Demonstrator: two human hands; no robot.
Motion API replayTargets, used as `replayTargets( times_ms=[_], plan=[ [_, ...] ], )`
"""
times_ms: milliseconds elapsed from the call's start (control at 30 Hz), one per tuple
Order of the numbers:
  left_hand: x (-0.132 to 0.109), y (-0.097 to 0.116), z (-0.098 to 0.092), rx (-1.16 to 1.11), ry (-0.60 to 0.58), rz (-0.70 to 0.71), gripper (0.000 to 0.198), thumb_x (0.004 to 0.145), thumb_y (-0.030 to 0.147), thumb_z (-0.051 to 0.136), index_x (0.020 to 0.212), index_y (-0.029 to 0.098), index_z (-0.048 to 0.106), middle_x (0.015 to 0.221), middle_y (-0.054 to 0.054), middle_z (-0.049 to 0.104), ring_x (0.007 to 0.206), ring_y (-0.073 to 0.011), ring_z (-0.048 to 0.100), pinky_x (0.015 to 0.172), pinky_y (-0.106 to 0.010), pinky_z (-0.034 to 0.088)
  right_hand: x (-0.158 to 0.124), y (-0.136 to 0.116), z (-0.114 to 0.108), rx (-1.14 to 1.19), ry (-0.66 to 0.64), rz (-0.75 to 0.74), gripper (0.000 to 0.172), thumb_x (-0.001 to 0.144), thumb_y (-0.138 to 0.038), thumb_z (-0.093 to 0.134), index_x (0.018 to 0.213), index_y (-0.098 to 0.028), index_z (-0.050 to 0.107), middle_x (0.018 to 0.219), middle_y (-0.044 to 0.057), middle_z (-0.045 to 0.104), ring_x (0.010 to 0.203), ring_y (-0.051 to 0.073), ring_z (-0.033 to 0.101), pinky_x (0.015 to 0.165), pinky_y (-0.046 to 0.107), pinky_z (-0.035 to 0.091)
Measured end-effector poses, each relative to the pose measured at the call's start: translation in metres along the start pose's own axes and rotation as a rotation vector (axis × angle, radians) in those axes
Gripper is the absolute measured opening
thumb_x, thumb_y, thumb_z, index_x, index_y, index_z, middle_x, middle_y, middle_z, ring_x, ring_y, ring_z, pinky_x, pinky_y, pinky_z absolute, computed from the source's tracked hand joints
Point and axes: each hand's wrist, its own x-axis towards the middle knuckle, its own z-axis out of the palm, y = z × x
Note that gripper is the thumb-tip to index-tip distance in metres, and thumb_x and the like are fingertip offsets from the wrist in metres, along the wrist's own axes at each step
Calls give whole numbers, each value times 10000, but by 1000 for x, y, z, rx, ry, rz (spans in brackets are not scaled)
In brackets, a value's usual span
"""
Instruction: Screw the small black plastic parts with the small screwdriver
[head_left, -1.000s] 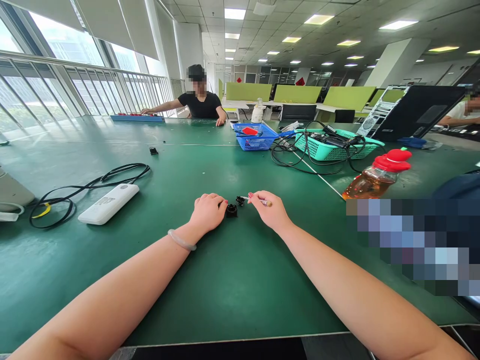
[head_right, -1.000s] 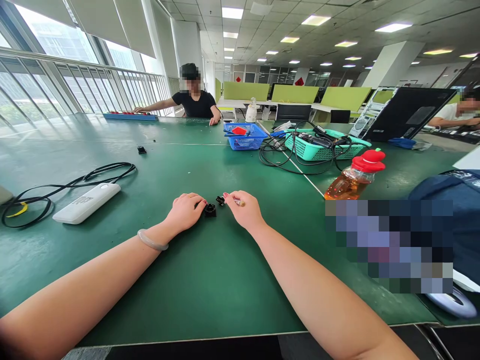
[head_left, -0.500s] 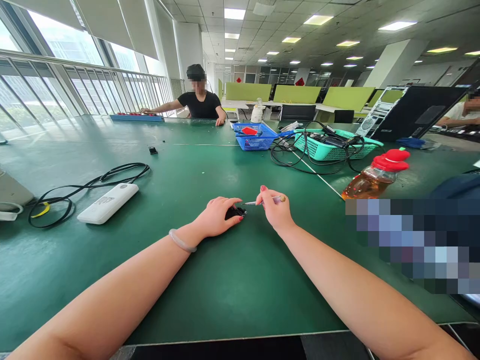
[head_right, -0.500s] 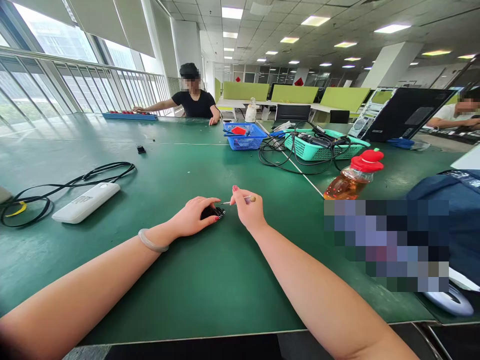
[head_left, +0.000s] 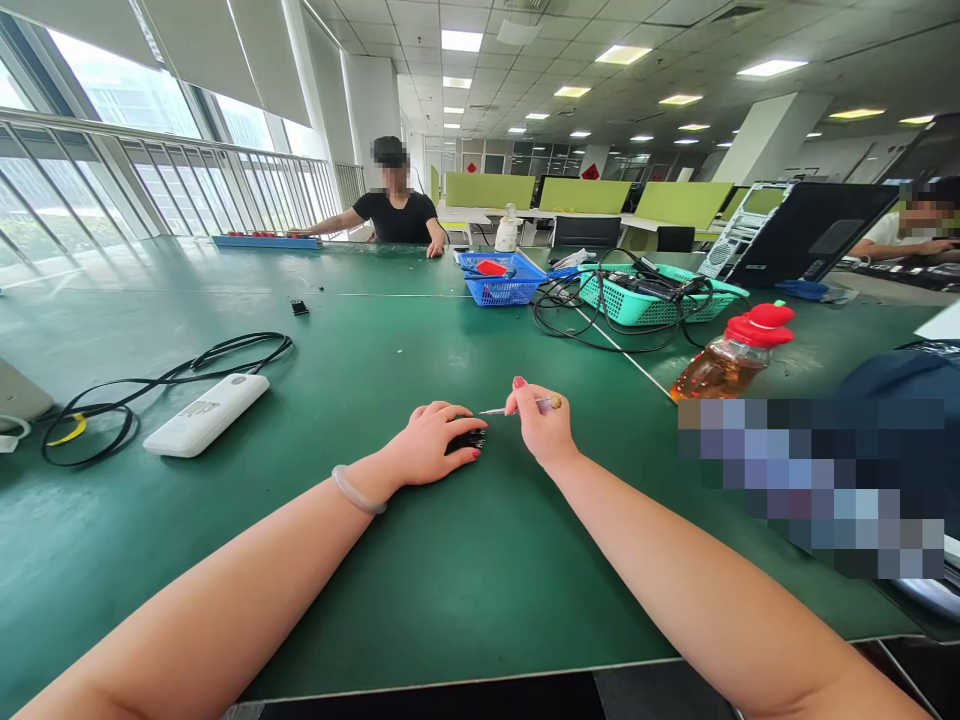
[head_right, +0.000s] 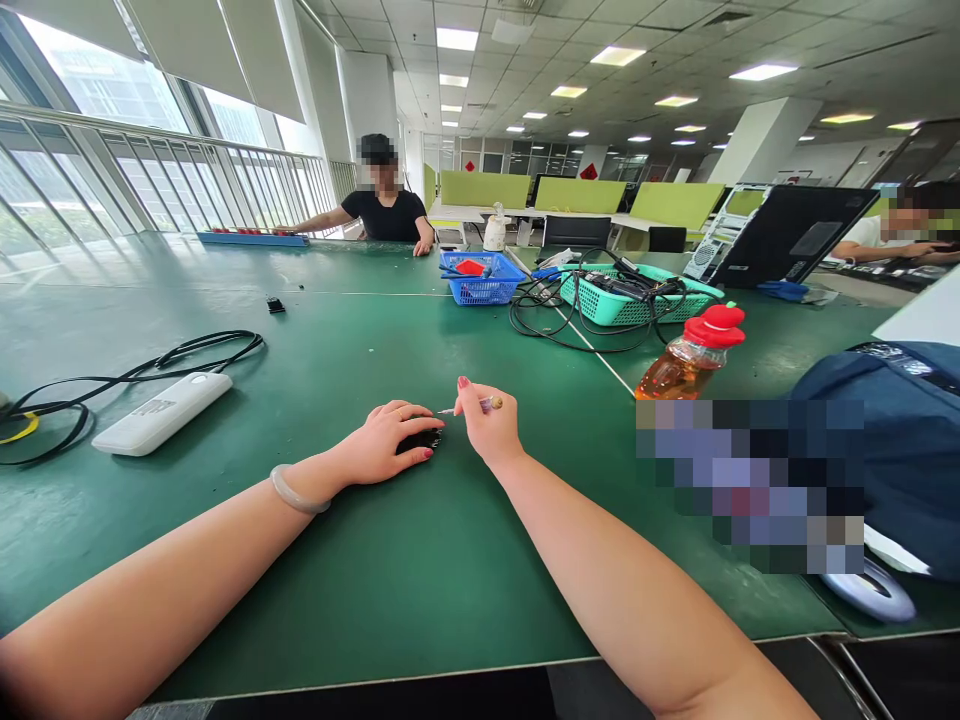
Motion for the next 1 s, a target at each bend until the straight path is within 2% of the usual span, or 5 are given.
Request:
replayTargets(
  times_ms=[333,533,733,867,1000],
  plan=[
    [-4,9,3,101,17,-43,341,931,440,415,1204,287,550,1222,-62,577,1149,-266,483,1019,-495,369,-1,7,8,-177,-256,-216,303,876,-385,531,640,-213,610,627,-6,599,609,127,522,659,273,397],
    [-26,16,-5,137,-6,-143,299,933,396,411,1169,290,561,1181,-68,562,1125,-264,478,992,-481,397,0,10,7,-174,-265,-187,314,892,-399,501,657,-221,609,648,4,595,627,134,534,650,272,401],
    [-98,-3,-31,164,-13,-265,316,931,431,376,1124,296,586,1132,-57,578,1082,-238,520,978,-435,428,0,11,8,-201,-275,-183,337,893,-399,497,623,-219,588,596,-10,569,599,126,511,670,273,390],
    [-171,-37,-49,228,29,-409,367,885,502,395,1119,310,603,1148,-45,608,1086,-251,560,984,-429,445,0,12,10,-233,-287,-191,336,900,-398,494,636,-217,598,616,-11,596,607,120,525,696,267,393],
    [-238,-81,-63,274,177,-542,334,834,528,436,1075,372,605,1137,32,651,1091,-253,595,1013,-436,443,-1,11,11,-254,-288,-218,344,903,-401,491,633,-217,596,619,-12,600,600,115,518,688,260,387]
  ],
)
